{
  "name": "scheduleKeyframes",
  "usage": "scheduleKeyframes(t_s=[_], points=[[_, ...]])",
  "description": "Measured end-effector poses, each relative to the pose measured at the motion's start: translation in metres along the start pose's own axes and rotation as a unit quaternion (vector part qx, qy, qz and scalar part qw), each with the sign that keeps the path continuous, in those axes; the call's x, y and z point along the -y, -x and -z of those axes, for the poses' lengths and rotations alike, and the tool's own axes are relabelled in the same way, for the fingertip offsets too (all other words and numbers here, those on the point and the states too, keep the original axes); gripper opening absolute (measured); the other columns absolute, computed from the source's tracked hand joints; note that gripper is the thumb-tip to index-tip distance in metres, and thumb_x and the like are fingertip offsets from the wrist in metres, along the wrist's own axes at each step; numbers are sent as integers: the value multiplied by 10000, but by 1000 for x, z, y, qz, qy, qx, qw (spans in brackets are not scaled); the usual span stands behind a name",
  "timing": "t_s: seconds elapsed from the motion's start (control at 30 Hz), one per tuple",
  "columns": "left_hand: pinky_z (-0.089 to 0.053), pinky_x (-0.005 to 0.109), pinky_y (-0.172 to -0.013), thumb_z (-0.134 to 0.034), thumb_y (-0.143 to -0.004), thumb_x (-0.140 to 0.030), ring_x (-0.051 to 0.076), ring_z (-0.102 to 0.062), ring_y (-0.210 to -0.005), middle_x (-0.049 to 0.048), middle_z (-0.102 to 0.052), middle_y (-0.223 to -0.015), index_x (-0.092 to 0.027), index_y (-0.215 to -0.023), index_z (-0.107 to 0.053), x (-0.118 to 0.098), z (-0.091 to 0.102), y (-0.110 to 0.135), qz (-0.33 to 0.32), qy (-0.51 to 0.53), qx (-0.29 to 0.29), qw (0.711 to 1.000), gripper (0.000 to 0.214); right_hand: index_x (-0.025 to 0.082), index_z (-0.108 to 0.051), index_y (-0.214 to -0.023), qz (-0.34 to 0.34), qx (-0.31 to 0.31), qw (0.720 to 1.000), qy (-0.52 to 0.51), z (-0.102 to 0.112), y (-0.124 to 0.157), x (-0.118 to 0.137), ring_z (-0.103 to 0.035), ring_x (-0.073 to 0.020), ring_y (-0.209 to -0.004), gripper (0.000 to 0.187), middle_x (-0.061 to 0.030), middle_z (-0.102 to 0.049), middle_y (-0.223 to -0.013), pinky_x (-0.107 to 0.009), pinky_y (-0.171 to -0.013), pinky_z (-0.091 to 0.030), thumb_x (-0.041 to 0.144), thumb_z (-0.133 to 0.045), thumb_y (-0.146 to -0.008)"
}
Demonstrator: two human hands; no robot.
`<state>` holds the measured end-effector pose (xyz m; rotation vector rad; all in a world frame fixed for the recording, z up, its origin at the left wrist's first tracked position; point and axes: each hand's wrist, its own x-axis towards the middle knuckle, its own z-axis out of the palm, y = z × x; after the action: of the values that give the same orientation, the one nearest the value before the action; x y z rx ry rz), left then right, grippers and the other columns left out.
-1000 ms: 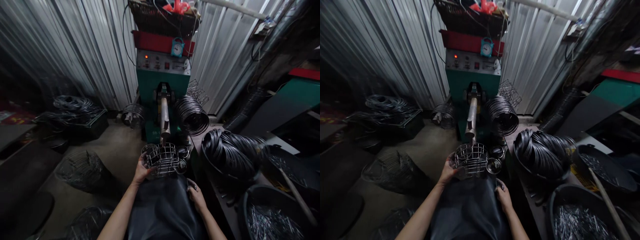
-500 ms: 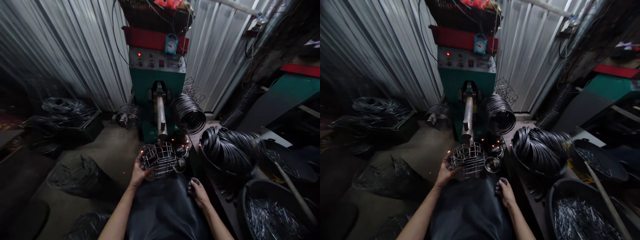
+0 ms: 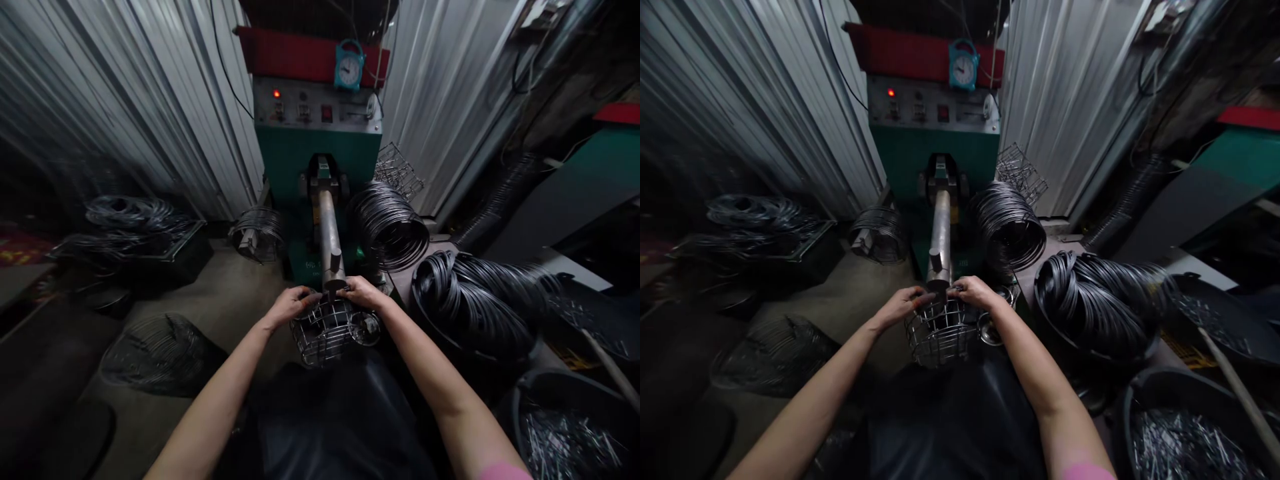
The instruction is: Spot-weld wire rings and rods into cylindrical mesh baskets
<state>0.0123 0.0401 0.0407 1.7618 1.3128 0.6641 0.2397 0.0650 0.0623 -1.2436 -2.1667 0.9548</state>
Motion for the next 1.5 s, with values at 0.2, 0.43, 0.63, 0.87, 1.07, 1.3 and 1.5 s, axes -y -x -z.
scheduleKeyframes(t_s=[0.2,0.43,0.63,0.87,1.07,1.3,1.5], points=[[-414,377,-857,-473,-790,-543,252,-583,-958,62,-682,-938,-207,-918,-665,6,0,-27,50,-101,-121,986,408,149,-645,-644,-52,-20,998,38,-4,-24,-10,-506,-132,-621,186,10,-578,-578,-210,-564,-352,292,-581,-743],[-452,343,-890,-608,-702,-495,227,-610,-956,51,-693,-993,-205,-971,-672,46,22,34,-12,62,-10,998,401,144,-620,-630,-42,16,999,-8,19,-18,-16,-451,-113,-587,255,39,-521,-539,-210,-559,-344,382,-584,-713],[-506,306,-753,-650,-694,-403,185,-638,-759,21,-698,-787,-200,-794,-691,51,-12,73,-51,117,-19,992,230,155,-572,-586,-42,39,998,-4,18,7,-2,-380,-95,-549,322,50,-440,-522,-212,-533,-301,453,-563,-708],[-448,275,-782,-554,-769,-316,191,-593,-787,42,-657,-781,-248,-835,-700,-13,34,162,-145,-36,117,982,174,159,-595,-628,-54,85,995,-21,-13,53,30,-426,-114,-560,383,27,-489,-557,-231,-543,-330,528,-537,-715],[-416,267,-800,-508,-748,-227,192,-595,-823,34,-661,-847,-236,-862,-672,29,95,268,71,-216,-4,974,200,164,-613,-653,-128,43,986,-94,-55,63,44,-512,-152,-591,432,-10,-583,-606,-243,-553,-392,595,-592,-658],[-405,315,-827,-451,-764,-121,234,-592,-940,91,-661,-923,-179,-856,-630,164,91,333,321,-271,-156,894,209,157,-671,-756,-186,54,975,-108,-81,66,70,-614,-205,-664,453,-44,-673,-692,-265,-589,-472,588,-638,-620],[-445,330,-805,-476,-831,-138,195,-601,-905,69,-648,-886,-175,-825,-615,249,-5,336,380,-198,-150,891,144,170,-689,-807,-246,-13,966,-83,-75,81,76,-654,-267,-826,465,-85,-715,-819,-271,-646,-516,576,-655,-582]])
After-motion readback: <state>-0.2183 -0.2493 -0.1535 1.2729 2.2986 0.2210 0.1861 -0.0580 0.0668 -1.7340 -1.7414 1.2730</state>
